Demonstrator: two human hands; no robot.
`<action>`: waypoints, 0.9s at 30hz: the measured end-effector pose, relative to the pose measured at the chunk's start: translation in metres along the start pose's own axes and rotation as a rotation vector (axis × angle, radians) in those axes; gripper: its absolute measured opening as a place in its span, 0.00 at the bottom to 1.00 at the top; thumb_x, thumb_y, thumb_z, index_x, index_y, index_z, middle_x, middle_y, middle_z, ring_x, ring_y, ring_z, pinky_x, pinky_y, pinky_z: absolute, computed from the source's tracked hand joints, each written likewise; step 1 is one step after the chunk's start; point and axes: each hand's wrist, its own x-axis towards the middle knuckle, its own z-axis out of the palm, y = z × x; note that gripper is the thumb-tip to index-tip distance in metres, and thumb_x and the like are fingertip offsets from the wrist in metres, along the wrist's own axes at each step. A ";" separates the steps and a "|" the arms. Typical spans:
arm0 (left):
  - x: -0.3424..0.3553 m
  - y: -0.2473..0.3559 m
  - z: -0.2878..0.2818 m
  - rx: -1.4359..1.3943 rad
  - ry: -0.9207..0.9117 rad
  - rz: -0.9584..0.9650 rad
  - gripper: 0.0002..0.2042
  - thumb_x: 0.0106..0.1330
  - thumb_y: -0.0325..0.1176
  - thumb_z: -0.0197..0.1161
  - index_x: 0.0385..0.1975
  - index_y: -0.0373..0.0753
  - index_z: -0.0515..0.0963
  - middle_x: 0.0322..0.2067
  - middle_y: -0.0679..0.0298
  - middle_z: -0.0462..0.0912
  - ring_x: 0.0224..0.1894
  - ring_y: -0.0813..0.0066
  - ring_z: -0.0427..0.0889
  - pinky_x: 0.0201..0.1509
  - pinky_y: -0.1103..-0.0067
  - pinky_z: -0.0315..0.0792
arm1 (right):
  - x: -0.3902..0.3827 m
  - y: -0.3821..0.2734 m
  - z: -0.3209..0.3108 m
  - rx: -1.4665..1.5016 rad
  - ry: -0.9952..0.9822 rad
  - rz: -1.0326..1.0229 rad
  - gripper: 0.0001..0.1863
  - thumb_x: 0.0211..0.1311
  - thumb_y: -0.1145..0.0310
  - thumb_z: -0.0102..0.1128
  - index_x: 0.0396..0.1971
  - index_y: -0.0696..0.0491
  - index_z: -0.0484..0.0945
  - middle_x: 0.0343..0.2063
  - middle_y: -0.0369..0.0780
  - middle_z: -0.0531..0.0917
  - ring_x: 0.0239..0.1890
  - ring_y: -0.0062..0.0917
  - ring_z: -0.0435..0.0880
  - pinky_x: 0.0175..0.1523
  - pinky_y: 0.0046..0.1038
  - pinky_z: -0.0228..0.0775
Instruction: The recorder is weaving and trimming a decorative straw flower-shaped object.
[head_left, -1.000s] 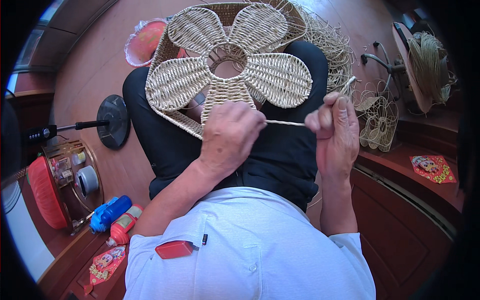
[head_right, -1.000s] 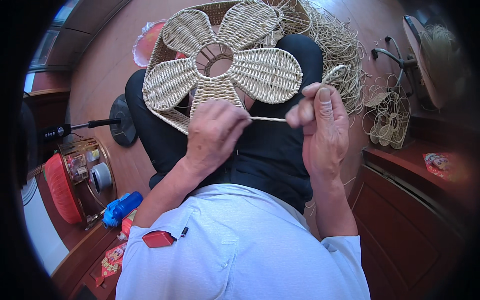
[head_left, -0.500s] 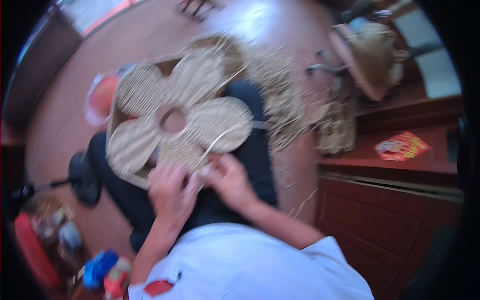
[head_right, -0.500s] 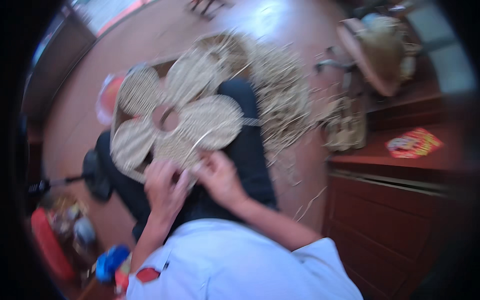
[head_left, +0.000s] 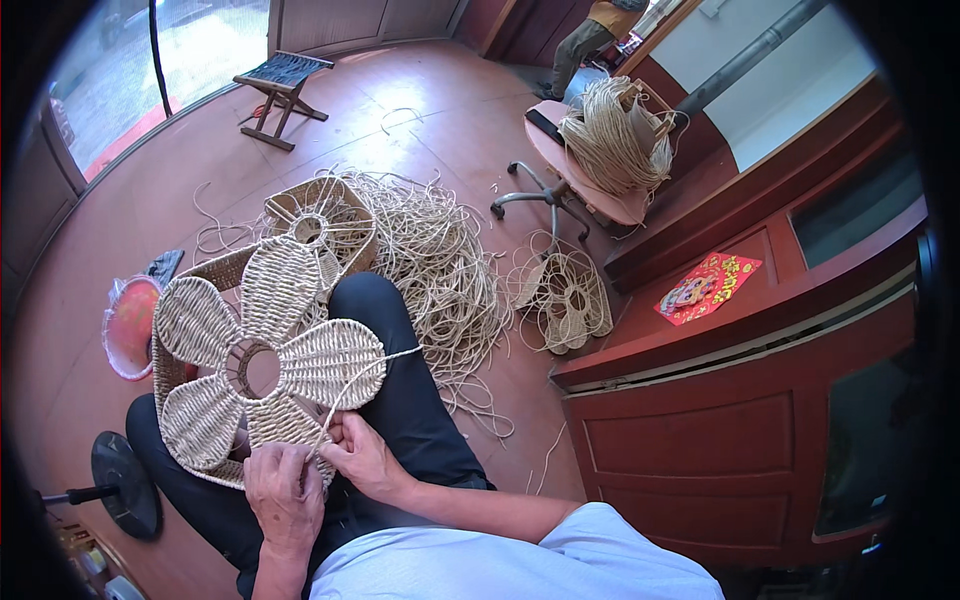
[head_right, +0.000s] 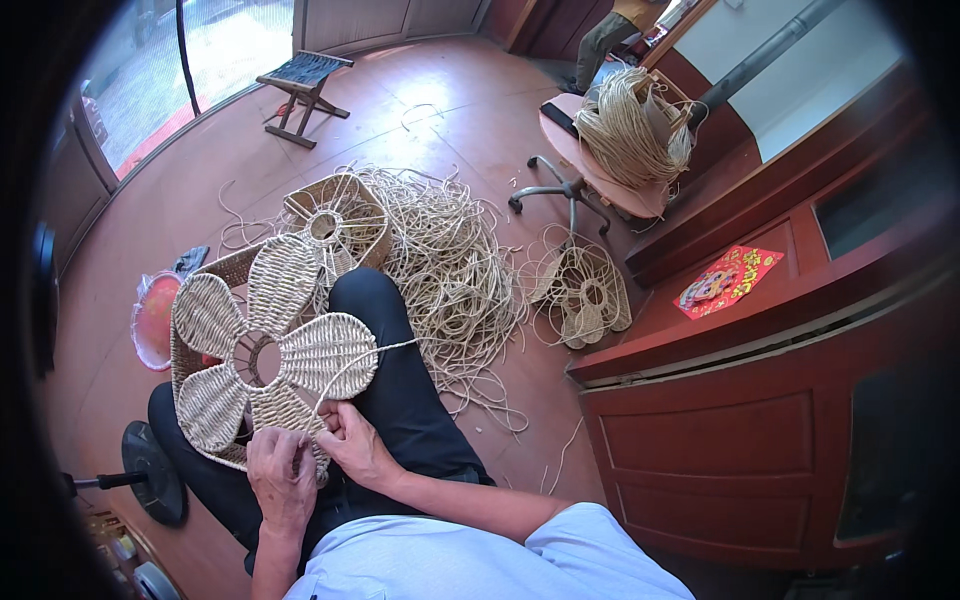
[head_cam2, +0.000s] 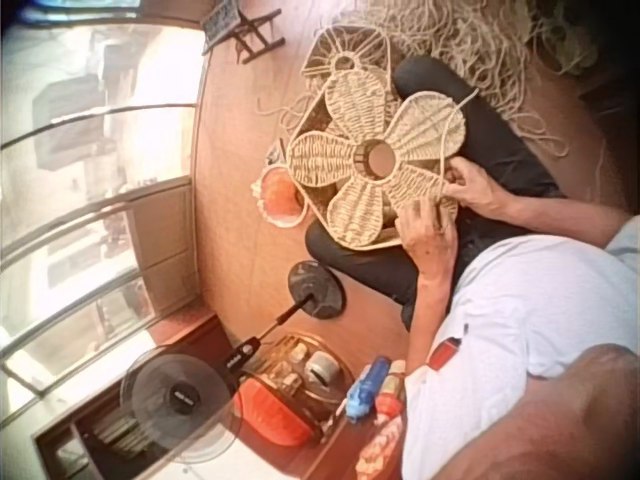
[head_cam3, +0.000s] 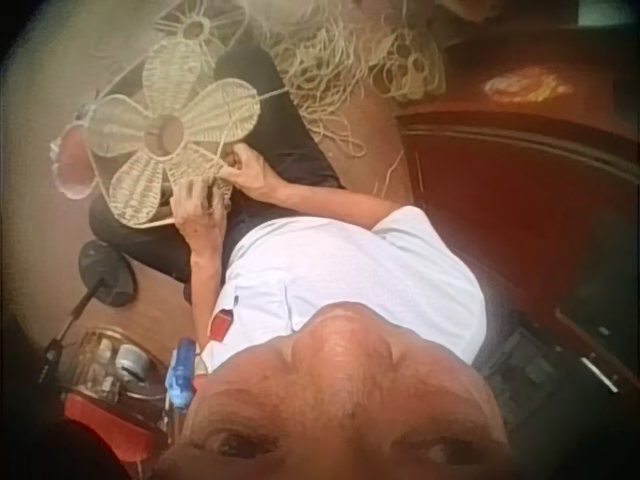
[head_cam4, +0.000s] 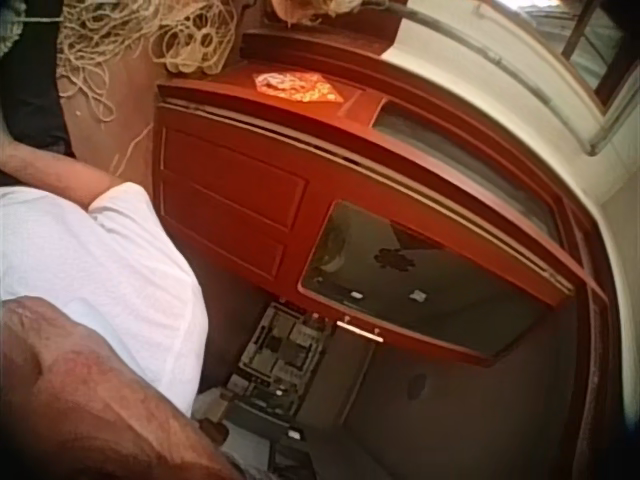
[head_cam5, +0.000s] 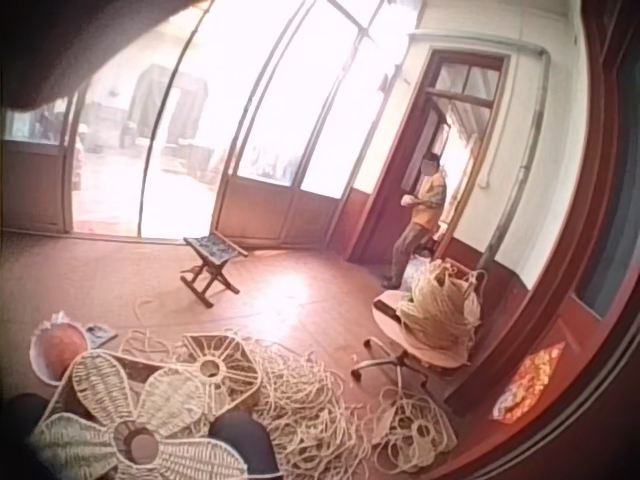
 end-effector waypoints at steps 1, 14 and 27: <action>0.000 0.000 0.000 0.004 0.008 0.008 0.09 0.58 0.21 0.70 0.36 0.39 0.79 0.32 0.60 0.77 0.37 0.58 0.78 0.44 0.63 0.69 | 0.001 0.001 0.001 0.021 -0.011 0.018 0.22 0.72 0.71 0.62 0.61 0.63 0.71 0.40 0.36 0.80 0.37 0.14 0.77 0.44 0.21 0.75; -0.002 0.006 -0.007 0.072 -0.128 0.053 0.11 0.58 0.22 0.66 0.40 0.36 0.81 0.39 0.53 0.76 0.46 0.51 0.78 0.52 0.60 0.72 | 0.000 -0.012 0.000 -0.075 0.009 0.050 0.23 0.73 0.70 0.65 0.62 0.62 0.71 0.39 0.38 0.82 0.36 0.16 0.79 0.41 0.24 0.76; 0.005 0.000 -0.006 -0.127 -0.118 -0.071 0.07 0.58 0.21 0.67 0.33 0.35 0.78 0.33 0.53 0.77 0.41 0.48 0.79 0.47 0.59 0.72 | 0.009 0.003 0.002 0.033 -0.044 0.028 0.24 0.74 0.72 0.60 0.64 0.64 0.68 0.49 0.42 0.83 0.51 0.22 0.83 0.56 0.28 0.77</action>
